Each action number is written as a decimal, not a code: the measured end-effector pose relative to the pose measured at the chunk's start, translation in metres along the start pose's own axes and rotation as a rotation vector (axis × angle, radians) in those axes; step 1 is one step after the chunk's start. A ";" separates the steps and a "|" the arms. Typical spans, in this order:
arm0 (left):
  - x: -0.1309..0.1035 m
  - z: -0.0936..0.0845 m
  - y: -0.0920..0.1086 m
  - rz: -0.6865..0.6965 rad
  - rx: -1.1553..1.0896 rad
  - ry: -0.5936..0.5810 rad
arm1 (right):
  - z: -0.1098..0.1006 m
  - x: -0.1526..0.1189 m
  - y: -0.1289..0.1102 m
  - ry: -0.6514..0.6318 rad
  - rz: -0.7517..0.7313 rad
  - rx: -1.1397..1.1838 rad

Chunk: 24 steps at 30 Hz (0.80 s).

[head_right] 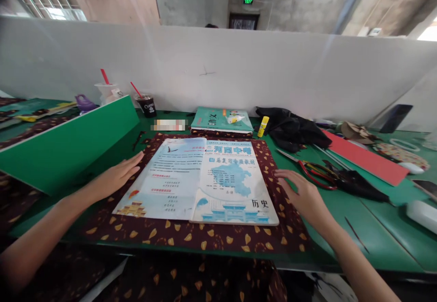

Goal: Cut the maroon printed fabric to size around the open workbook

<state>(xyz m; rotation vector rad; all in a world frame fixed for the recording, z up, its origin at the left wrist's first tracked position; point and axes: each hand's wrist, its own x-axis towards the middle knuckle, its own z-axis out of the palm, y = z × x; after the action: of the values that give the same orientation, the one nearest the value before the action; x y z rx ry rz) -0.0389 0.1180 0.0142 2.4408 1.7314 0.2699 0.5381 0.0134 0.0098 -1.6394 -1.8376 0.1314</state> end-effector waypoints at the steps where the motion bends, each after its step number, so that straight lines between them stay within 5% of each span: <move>1: 0.002 0.002 -0.002 0.002 0.014 -0.016 | 0.005 0.007 0.002 -0.016 -0.051 -0.047; 6: 0.004 0.001 -0.006 0.006 0.091 -0.058 | 0.035 0.029 0.017 -0.261 -0.064 -0.299; 10: 0.003 0.002 -0.008 0.028 0.137 -0.061 | 0.050 0.030 0.024 -0.303 -0.009 -0.363; 24: -0.011 -0.004 -0.017 0.135 0.248 -0.043 | 0.045 0.035 0.014 -0.377 -0.002 -0.392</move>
<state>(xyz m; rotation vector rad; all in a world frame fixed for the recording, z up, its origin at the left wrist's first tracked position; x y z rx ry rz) -0.0594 0.1132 0.0137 2.7200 1.6746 0.0151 0.5269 0.0634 -0.0180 -1.9846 -2.2580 0.0868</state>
